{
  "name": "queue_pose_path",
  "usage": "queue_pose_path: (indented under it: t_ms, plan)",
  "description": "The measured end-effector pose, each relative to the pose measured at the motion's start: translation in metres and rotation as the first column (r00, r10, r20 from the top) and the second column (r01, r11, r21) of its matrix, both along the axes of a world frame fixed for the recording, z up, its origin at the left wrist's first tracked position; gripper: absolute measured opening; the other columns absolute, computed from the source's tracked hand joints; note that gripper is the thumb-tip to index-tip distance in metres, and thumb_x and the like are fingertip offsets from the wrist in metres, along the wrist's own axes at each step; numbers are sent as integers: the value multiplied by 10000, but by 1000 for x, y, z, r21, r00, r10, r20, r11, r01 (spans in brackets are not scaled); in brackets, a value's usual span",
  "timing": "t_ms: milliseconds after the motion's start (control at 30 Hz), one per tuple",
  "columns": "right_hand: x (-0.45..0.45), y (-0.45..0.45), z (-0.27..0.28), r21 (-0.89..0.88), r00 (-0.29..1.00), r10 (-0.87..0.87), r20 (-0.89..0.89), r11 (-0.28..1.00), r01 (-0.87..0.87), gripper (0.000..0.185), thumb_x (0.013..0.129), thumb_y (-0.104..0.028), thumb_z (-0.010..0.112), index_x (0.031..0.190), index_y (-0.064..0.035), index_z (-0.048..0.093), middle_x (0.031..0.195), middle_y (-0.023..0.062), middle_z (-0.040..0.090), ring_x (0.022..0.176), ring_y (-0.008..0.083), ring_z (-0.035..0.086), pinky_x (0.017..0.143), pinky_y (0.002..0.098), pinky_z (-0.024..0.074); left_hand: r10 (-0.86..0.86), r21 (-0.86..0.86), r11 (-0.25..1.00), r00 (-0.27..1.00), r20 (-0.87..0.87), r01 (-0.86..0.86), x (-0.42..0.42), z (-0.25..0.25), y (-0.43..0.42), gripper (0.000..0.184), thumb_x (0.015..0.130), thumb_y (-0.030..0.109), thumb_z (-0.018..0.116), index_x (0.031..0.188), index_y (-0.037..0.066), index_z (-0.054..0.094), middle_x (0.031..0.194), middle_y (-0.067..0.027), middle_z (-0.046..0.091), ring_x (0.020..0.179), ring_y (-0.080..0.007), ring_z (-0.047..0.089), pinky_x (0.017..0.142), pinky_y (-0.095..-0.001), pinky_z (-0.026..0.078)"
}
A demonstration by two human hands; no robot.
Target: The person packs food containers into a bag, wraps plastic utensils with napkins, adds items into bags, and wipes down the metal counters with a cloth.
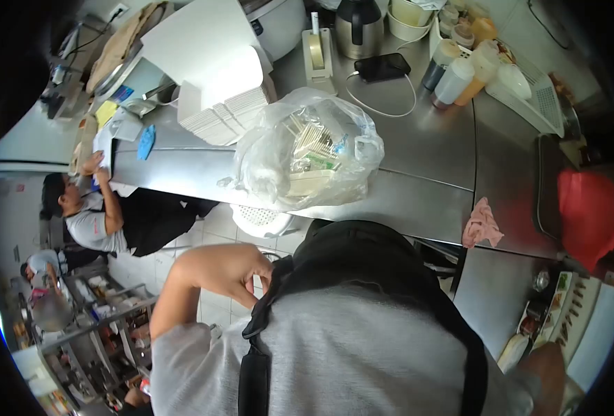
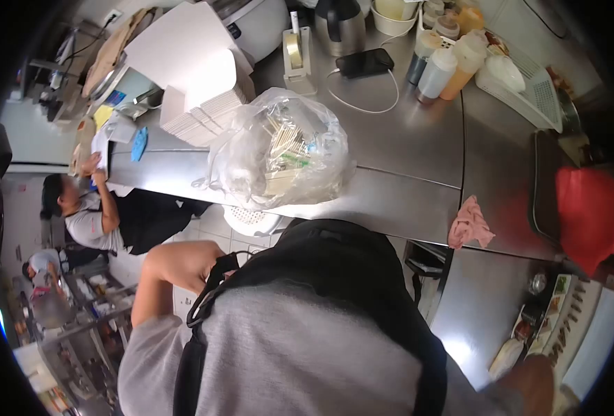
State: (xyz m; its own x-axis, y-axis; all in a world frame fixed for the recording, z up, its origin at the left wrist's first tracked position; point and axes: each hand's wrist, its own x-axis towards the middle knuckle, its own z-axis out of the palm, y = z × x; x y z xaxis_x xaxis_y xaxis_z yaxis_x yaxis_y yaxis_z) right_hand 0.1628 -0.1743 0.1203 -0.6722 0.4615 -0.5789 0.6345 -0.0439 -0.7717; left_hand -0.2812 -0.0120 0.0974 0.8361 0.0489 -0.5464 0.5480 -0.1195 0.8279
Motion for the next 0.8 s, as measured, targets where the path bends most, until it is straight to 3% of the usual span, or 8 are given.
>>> queue_pose_path:
  t_ms: [233, 367, 400, 500, 600, 633, 700, 800]
  plan:
    - [-56, 17, -11, -127, 998, -34, -56, 992, 27, 411, 764, -257, 712, 1072, 1, 629, 1012, 131, 662, 868, 154, 646, 711, 279, 494, -125, 202, 971, 992, -16, 125, -63, -26, 5, 283, 629, 226, 744, 711, -24, 640, 628, -142, 612, 615, -318, 609, 565, -377, 462]
    - [-92, 16, -47, -192, 972, -131, -195, 977, 93, 338, 695, -194, 727, 964, 2, 670, 838, 120, 680, 778, 180, 682, 630, 279, 523, 84, 306, 944, 986, 141, -124, -77, -35, 8, 218, 613, 127, 682, 791, 9, 642, 646, -128, 620, 667, -325, 619, 600, -365, 475]
    - [-101, 18, -54, -208, 956, -150, -253, 973, 98, 314, 665, -170, 727, 924, 1, 677, 768, 114, 677, 752, 197, 688, 605, 283, 529, 172, 261, 950, 985, 24, -172, -81, -40, 9, 201, 613, 148, 695, 761, 28, 631, 733, -136, 641, 726, -326, 629, 626, -373, 477]
    - [-118, 25, -56, -259, 968, -105, -230, 965, 43, 296, 669, -165, 718, 918, -7, 684, 746, 123, 675, 704, 213, 681, 577, 279, 518, -114, 202, 963, 949, -294, 179, -94, -72, 27, 317, 573, 192, 668, 862, 62, 667, 783, -141, 666, 755, -338, 644, 642, -402, 478]
    - [-128, 40, -109, -418, 993, 83, 80, 908, -42, 312, 657, -192, 740, 903, -8, 686, 738, 135, 672, 683, 232, 669, 601, 308, 518, -199, 256, 934, 957, -211, 251, -94, -53, 47, 320, 561, 194, 637, 850, 59, 671, 744, -134, 662, 726, -312, 645, 642, -417, 469]
    - [-133, 51, -105, -310, 989, 45, 141, 951, 1, 344, 643, -210, 755, 910, -6, 683, 740, 134, 672, 690, 238, 667, 619, 324, 519, -206, 248, 936, 961, -184, 248, -92, -51, 54, 319, 564, 191, 636, 852, 60, 671, 747, -134, 662, 729, -309, 645, 647, -420, 467]
    - [-151, 81, -98, -68, 972, -27, 235, 997, 44, 409, 614, -246, 786, 923, -2, 677, 744, 132, 671, 705, 250, 662, 656, 355, 519, 93, 485, 861, 892, -442, 151, -82, -48, 72, 431, 602, 340, 797, 905, 57, 682, 810, -81, 690, 847, -276, 660, 743, -379, 496]
    - [-115, 106, -140, 345, 833, -382, 399, 905, 250, 765, 532, -294, 837, 1189, -6, 571, 990, 187, 653, 879, 307, 650, 779, 393, 510, 437, 800, 596, 864, -248, -72, -97, -113, 116, 1126, 526, 415, 858, 1406, 22, 276, 1181, -243, 575, 1059, -371, 581, 872, -411, 478]
